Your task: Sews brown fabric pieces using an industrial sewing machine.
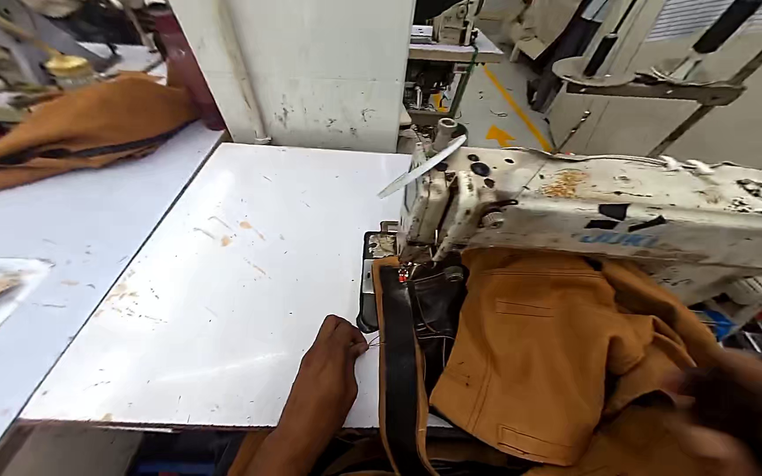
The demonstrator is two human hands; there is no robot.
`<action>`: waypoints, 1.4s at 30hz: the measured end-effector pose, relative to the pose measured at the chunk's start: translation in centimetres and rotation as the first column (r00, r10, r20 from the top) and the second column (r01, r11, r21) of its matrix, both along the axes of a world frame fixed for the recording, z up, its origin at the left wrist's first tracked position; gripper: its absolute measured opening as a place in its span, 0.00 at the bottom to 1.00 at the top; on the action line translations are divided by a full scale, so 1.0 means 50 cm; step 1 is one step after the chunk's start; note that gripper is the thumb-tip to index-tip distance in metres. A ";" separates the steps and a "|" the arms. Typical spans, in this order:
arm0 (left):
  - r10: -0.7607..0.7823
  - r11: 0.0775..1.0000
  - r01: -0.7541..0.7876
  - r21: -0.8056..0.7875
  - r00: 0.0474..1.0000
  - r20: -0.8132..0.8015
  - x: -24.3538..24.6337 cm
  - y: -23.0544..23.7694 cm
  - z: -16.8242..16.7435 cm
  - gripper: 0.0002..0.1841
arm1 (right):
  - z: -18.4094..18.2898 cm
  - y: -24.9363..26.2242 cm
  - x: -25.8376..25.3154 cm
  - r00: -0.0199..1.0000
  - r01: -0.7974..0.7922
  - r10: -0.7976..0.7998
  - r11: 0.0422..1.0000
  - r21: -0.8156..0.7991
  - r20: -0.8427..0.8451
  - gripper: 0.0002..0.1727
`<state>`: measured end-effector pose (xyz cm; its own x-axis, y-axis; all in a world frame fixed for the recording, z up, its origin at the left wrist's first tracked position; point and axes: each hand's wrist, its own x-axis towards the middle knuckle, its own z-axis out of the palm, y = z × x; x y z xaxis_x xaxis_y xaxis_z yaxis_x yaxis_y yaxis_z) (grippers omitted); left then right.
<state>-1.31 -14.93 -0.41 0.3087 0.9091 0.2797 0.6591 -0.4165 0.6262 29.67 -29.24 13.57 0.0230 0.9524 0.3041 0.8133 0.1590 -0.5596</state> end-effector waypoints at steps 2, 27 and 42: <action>0.010 1.000 -0.010 -0.020 1.000 0.010 0.001 -0.001 -0.002 0.09 | -0.038 0.065 -0.105 0.993 -0.085 0.087 0.996 -0.034 0.085 0.21; 0.110 0.994 -0.109 0.018 0.994 -0.024 0.025 -0.006 -0.017 0.06 | -0.235 0.217 -0.219 0.904 -0.048 0.066 0.997 -0.053 0.423 0.20; 0.098 0.992 -0.119 0.035 0.925 0.367 -0.037 -0.008 -0.024 0.08 | -0.144 0.146 -0.188 0.957 -0.066 0.066 0.998 -0.008 0.282 0.18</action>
<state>-3.15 -15.34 -1.59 0.0769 0.9111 0.4049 0.4336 -0.3962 0.8093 20.25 -21.95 6.38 -0.1264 0.9486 0.2902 0.9258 0.2179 -0.3088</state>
